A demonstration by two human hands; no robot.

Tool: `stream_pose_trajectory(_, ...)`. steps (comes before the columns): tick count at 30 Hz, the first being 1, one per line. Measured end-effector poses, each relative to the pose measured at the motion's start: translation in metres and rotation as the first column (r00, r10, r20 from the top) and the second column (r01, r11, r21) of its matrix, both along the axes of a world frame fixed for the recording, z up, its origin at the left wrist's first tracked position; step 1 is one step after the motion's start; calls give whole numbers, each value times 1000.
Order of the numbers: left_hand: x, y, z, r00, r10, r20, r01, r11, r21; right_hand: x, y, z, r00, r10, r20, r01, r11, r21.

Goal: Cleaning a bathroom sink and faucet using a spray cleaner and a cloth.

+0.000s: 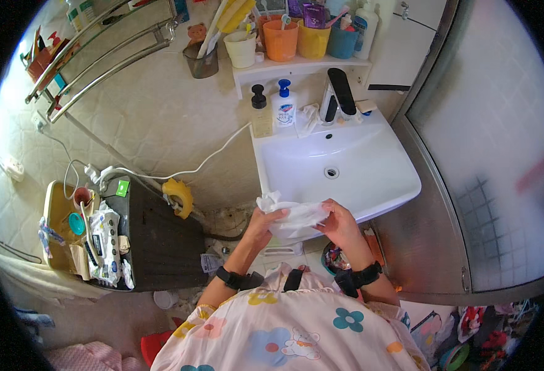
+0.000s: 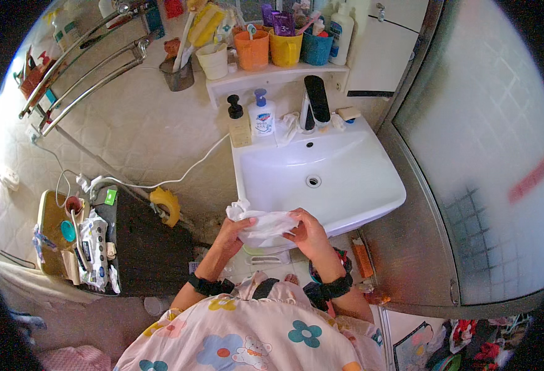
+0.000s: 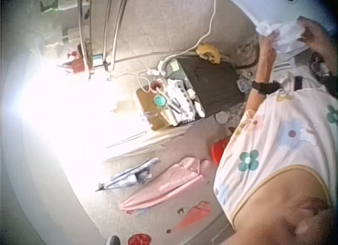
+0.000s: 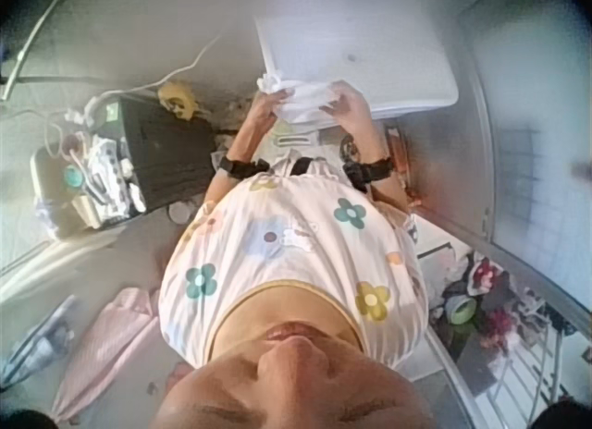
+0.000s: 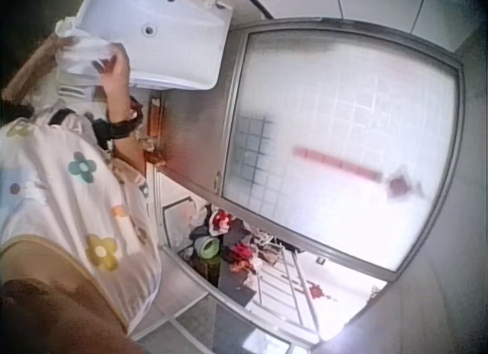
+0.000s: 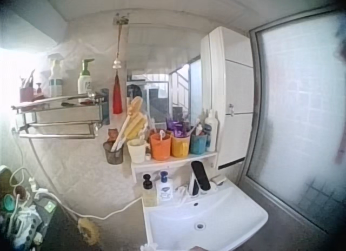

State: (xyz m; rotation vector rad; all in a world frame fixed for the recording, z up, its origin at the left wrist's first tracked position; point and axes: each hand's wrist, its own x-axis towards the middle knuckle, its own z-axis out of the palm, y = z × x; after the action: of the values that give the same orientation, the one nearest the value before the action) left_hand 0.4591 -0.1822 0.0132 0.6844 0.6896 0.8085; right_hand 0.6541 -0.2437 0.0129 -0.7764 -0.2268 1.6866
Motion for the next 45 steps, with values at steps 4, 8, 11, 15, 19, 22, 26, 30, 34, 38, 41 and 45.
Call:
stream_pose_trajectory(4,1,0,-7,992,-87,95,94,993,-71,-2,7,0,995,-92,50,89,994,61)
stream_pose_trajectory(8,6,2,-12,985,-114,131,125,989,-74,-14,7,11,980,-70,187,88,992,-91)
stream_pose_trajectory(11,8,5,-17,999,-37,31,38,998,-44,-18,10,8,941,82,327,-58,995,-80)
stream_pose_trajectory(15,7,6,-13,990,-82,114,95,989,-114,-8,16,-2,849,-156,505,116,987,110)
stream_pose_trajectory(19,6,6,-12,966,-143,217,188,961,-203,-17,24,-1,770,-345,536,244,936,253)
stream_pose_trajectory(22,2,10,-10,959,-166,229,225,938,-263,-20,30,5,742,-477,472,356,876,327)
stream_pose_trajectory(26,-3,16,-26,968,-114,223,172,949,-264,-10,32,13,668,-534,519,394,845,362)
stream_pose_trajectory(30,1,18,-18,970,-47,239,140,911,-387,5,31,17,649,-578,494,446,816,367)
stream_pose_trajectory(34,-7,23,-24,985,7,172,42,958,-283,25,32,39,579,-734,356,613,679,403)
stream_pose_trajectory(38,3,18,-9,991,12,131,27,956,-292,29,32,39,504,-716,483,533,698,479)
stream_pose_trajectory(41,11,17,-5,990,-30,141,64,968,-245,13,34,29,402,-591,700,232,805,546)
stream_pose_trajectory(45,14,18,-12,989,-87,119,106,982,-159,-7,34,-5,522,-269,809,-82,929,361)
